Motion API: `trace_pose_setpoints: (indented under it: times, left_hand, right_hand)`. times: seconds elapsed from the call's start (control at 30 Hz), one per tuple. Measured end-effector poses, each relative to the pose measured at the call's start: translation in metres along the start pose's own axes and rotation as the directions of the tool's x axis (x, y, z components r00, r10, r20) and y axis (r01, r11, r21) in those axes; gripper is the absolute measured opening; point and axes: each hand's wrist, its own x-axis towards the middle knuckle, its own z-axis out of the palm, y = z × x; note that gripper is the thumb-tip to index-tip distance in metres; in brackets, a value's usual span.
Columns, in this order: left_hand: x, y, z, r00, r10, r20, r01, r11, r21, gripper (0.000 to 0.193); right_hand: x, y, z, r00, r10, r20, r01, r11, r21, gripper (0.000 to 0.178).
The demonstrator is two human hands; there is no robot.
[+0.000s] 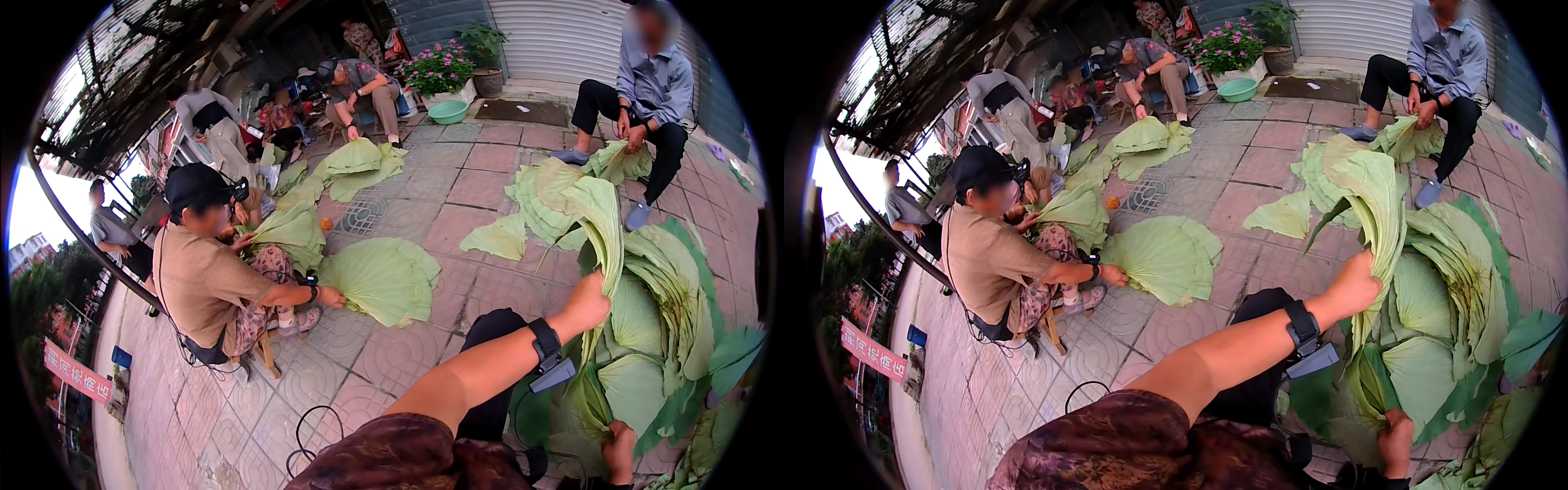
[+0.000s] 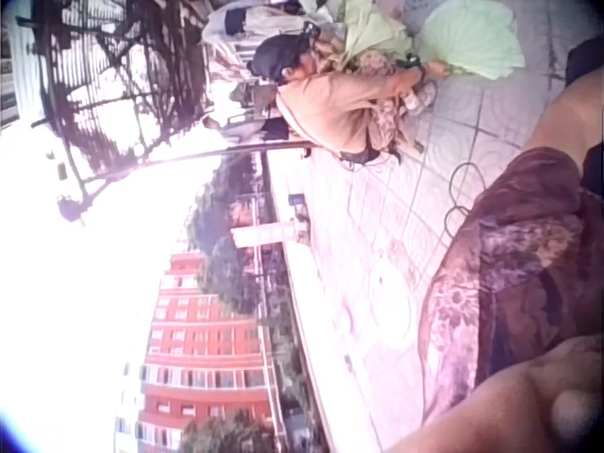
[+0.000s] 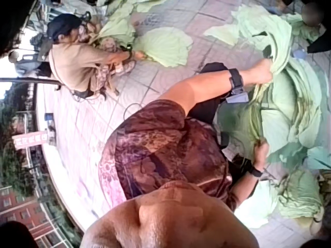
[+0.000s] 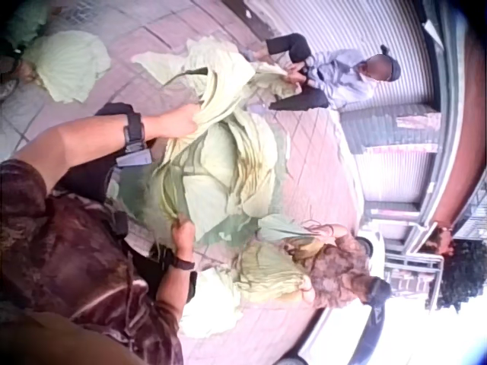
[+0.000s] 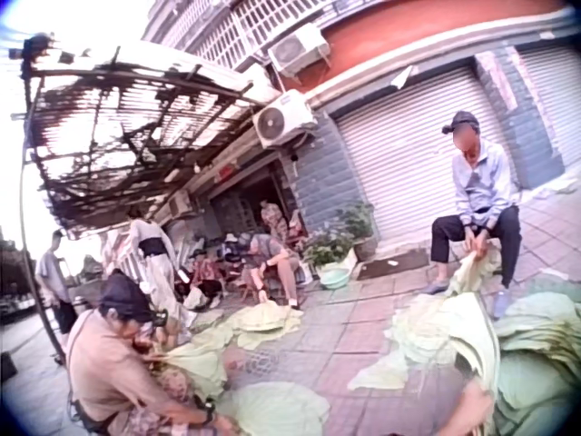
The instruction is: The person sorts large green leaves on a paved outdoor area, picking them up from a pile on the ground and stacking them together by hand.
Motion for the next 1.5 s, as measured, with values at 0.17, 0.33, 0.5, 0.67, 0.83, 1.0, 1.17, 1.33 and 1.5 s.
trace_pose_setpoints:
  times: [0.17,0.33,0.5,0.67,0.83,1.0,1.17,1.33,1.5]
  left_hand:
    - [0.011,0.011,0.013,0.979,0.202,0.003,-0.199,0.965,0.172,0.042]
    - [0.005,-0.005,0.04,0.935,0.233,0.267,-0.29,0.936,0.2,0.047]
    - [-0.038,-0.035,0.069,0.883,0.116,0.455,-0.24,0.945,0.224,0.043]
    - [-0.073,-0.039,0.074,0.747,-0.094,0.659,-0.08,0.97,0.228,0.039]
    - [-0.083,-0.032,0.073,0.723,-0.25,0.644,0.145,0.966,0.212,0.034]
    - [-0.081,-0.044,0.074,0.638,-0.292,0.713,0.435,0.9,-0.02,0.044]
    - [-0.082,-0.033,0.071,0.612,-0.448,0.652,0.656,0.748,-0.102,0.047]
    - [-0.09,-0.027,0.08,0.559,-0.462,0.689,0.696,0.712,-0.088,0.047]
    - [-0.097,-0.035,0.083,0.503,-0.459,0.732,0.628,0.776,0.055,0.047]
  right_hand:
    - [0.008,-0.005,-0.004,0.998,-0.065,-0.006,0.065,0.998,-0.015,0.019]
    - [0.018,-0.024,-0.005,0.988,-0.142,-0.067,0.141,0.99,-0.023,0.015]
    - [0.026,-0.039,-0.014,0.981,-0.169,-0.093,0.163,0.985,-0.063,0.011]
    - [0.034,-0.054,-0.027,0.971,-0.193,-0.142,0.19,0.981,-0.034,0.014]
    - [0.039,-0.064,-0.03,0.96,-0.242,-0.14,0.243,0.97,-0.011,0.015]
    - [0.036,-0.044,-0.02,0.953,-0.259,-0.157,0.255,0.966,-0.042,0.015]
    - [0.025,-0.04,-0.022,0.959,-0.223,-0.174,0.19,0.964,-0.184,0.015]
    - [0.022,-0.041,-0.024,0.95,-0.255,-0.183,0.204,0.945,-0.255,0.01]
    - [0.023,-0.039,-0.018,0.945,-0.27,-0.183,0.227,0.948,-0.222,0.01]
